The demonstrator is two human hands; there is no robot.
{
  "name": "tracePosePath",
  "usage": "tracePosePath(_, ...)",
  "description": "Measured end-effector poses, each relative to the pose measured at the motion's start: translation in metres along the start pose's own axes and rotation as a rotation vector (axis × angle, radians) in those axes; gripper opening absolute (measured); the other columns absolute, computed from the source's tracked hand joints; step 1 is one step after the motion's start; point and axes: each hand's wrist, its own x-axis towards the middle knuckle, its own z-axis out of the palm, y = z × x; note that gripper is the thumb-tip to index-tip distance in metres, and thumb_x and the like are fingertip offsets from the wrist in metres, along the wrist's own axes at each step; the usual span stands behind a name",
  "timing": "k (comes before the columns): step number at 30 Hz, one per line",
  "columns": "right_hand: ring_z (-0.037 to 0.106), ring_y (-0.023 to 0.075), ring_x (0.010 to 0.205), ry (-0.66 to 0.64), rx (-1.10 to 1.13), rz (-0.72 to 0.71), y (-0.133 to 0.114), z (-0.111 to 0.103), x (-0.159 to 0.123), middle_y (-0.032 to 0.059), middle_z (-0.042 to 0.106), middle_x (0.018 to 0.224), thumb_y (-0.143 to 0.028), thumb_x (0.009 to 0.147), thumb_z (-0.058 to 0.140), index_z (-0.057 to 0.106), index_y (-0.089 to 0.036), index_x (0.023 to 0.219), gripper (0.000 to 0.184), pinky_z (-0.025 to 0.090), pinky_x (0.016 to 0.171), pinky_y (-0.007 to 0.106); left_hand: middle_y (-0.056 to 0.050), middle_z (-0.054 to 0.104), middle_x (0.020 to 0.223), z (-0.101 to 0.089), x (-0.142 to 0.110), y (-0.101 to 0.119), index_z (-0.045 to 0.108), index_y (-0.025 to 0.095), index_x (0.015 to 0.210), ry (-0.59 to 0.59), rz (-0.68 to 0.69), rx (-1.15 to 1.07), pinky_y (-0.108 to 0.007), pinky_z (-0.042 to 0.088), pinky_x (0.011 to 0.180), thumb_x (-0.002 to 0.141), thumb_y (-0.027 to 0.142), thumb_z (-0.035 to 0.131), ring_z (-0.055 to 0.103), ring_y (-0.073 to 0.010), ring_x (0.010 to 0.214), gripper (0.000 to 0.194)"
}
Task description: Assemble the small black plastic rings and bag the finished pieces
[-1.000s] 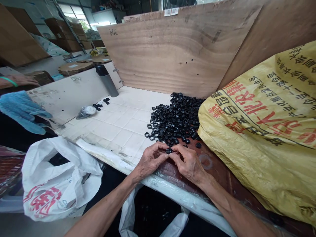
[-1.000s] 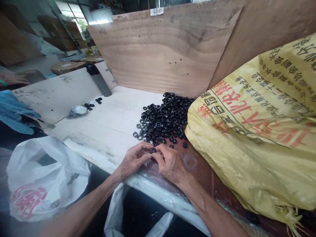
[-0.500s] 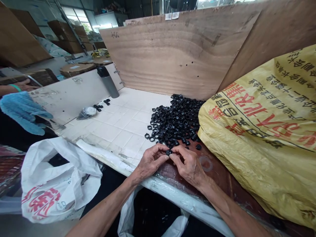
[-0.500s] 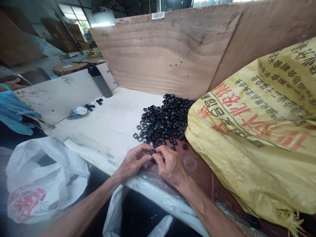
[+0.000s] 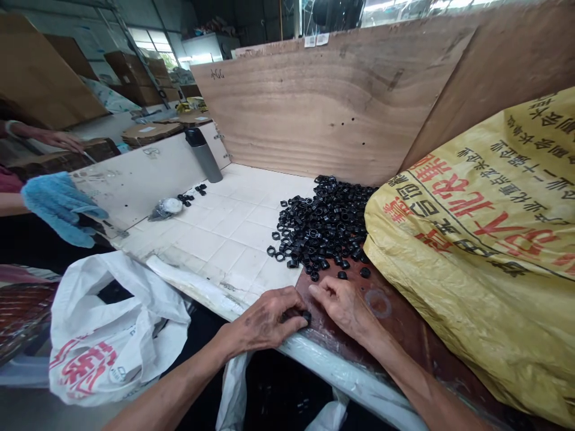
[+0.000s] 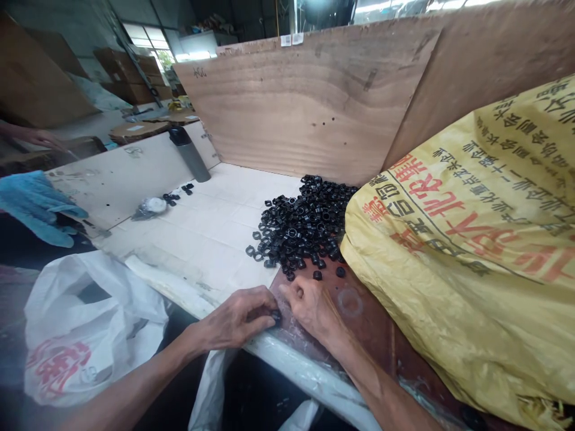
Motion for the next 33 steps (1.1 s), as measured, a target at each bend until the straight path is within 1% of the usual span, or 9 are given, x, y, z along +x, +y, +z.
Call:
tracePosePath(3, 0.062, 0.0212, 0.085, 0.205, -0.206, -0.247, 0.003, -0.001, 0.004, 0.0069, 0.061, 0.093, -0.02, 0.091, 0.056, 0.063, -0.02, 0.097, 0.01, 0.053, 0.074, 0.032, -0.002, 0.062, 0.084, -0.005, 0.01, -0.013, 0.064, 0.019, 0.09, 0.281, -0.16, 0.077, -0.026, 0.049, 0.059, 0.087, 0.031, 0.065, 0.06, -0.014, 0.066, 0.013)
tracePosePath(6, 0.061, 0.0215, 0.093, 0.133, -0.286, -0.36, 0.007, 0.002, 0.009, 0.009, 0.055, 0.108, -0.008, 0.089, 0.053, 0.06, -0.022, 0.114, 0.029, 0.054, 0.081, 0.035, -0.003, 0.063, 0.094, -0.001, 0.026, -0.034, 0.063, 0.02, 0.098, 0.513, -0.184, 0.196, -0.029, 0.051, 0.067, 0.087, 0.025, 0.062, 0.062, -0.0137, 0.067, 0.013)
tracePosePath(10, 0.061, 0.021, 0.089, 0.088, -0.367, -0.361, 0.017, 0.008, 0.013, 0.0077, 0.054, 0.101, -0.004, 0.089, 0.051, 0.06, -0.021, 0.103, 0.024, 0.054, 0.077, 0.033, -0.002, 0.07, 0.087, 0.007, 0.037, -0.043, 0.066, 0.022, 0.097, 0.515, -0.184, 0.22, -0.032, 0.052, 0.075, 0.088, 0.02, 0.059, 0.067, -0.0189, 0.079, 0.012)
tracePosePath(14, 0.061, 0.0211, 0.089, 0.087, -0.38, -0.326, 0.021, 0.009, 0.011, 0.0072, 0.055, 0.097, -0.005, 0.089, 0.052, 0.058, -0.02, 0.099, 0.019, 0.052, 0.078, 0.033, -0.001, 0.071, 0.078, 0.011, 0.032, -0.033, 0.068, 0.021, 0.091, 0.434, -0.267, 0.158, -0.029, 0.049, 0.066, 0.086, 0.02, 0.059, 0.065, -0.0168, 0.068, 0.01)
tracePosePath(17, 0.06, 0.0218, 0.089, 0.062, -0.37, -0.331, 0.013, 0.007, 0.006, 0.0071, 0.057, 0.097, -0.008, 0.089, 0.056, 0.057, -0.019, 0.101, 0.016, 0.051, 0.078, 0.033, -0.003, 0.069, 0.084, 0.011, 0.023, -0.027, 0.068, 0.021, 0.096, 0.375, -0.249, 0.18, -0.031, 0.05, 0.069, 0.086, 0.022, 0.06, 0.064, -0.0171, 0.071, 0.013)
tracePosePath(22, 0.059, 0.0205, 0.079, -0.006, -0.366, -0.379, 0.0, 0.003, 0.001, 0.0047, 0.058, 0.085, -0.015, 0.089, 0.059, 0.056, -0.019, 0.084, 0.007, 0.049, 0.071, 0.032, -0.003, 0.058, 0.093, 0.013, 0.013, -0.03, 0.057, 0.022, 0.118, 0.35, -0.176, 0.184, -0.03, 0.051, 0.07, 0.08, 0.015, 0.063, 0.059, -0.0169, 0.076, 0.039)
tracePosePath(25, 0.061, 0.0201, 0.08, 0.045, -0.262, -0.328, 0.0, 0.001, 0.001, 0.0048, 0.062, 0.088, -0.016, 0.091, 0.057, 0.059, -0.019, 0.09, 0.003, 0.049, 0.074, 0.032, -0.003, 0.058, 0.097, 0.014, 0.017, -0.028, 0.059, 0.022, 0.112, 0.308, -0.17, 0.209, -0.03, 0.05, 0.073, 0.08, 0.015, 0.064, 0.059, -0.0167, 0.078, 0.034)
tracePosePath(30, 0.064, 0.0199, 0.091, 0.079, -0.07, -0.216, 0.003, -0.001, 0.005, 0.005, 0.067, 0.098, -0.01, 0.086, 0.06, 0.067, -0.02, 0.102, 0.02, 0.05, 0.082, 0.031, -0.003, 0.062, 0.089, 0.015, 0.022, -0.021, 0.063, 0.019, 0.099, 0.291, -0.172, 0.168, -0.032, 0.048, 0.076, 0.084, 0.015, 0.06, 0.06, -0.018, 0.08, 0.016)
tracePosePath(33, 0.064, 0.0205, 0.097, 0.046, 0.003, -0.198, 0.003, -0.001, 0.005, 0.0056, 0.068, 0.102, -0.009, 0.085, 0.059, 0.07, -0.021, 0.101, 0.023, 0.05, 0.086, 0.032, -0.003, 0.066, 0.085, 0.018, 0.021, -0.018, 0.063, 0.018, 0.103, 0.314, -0.263, -0.068, -0.03, 0.049, 0.072, 0.083, 0.019, 0.063, 0.061, -0.0165, 0.074, 0.02)
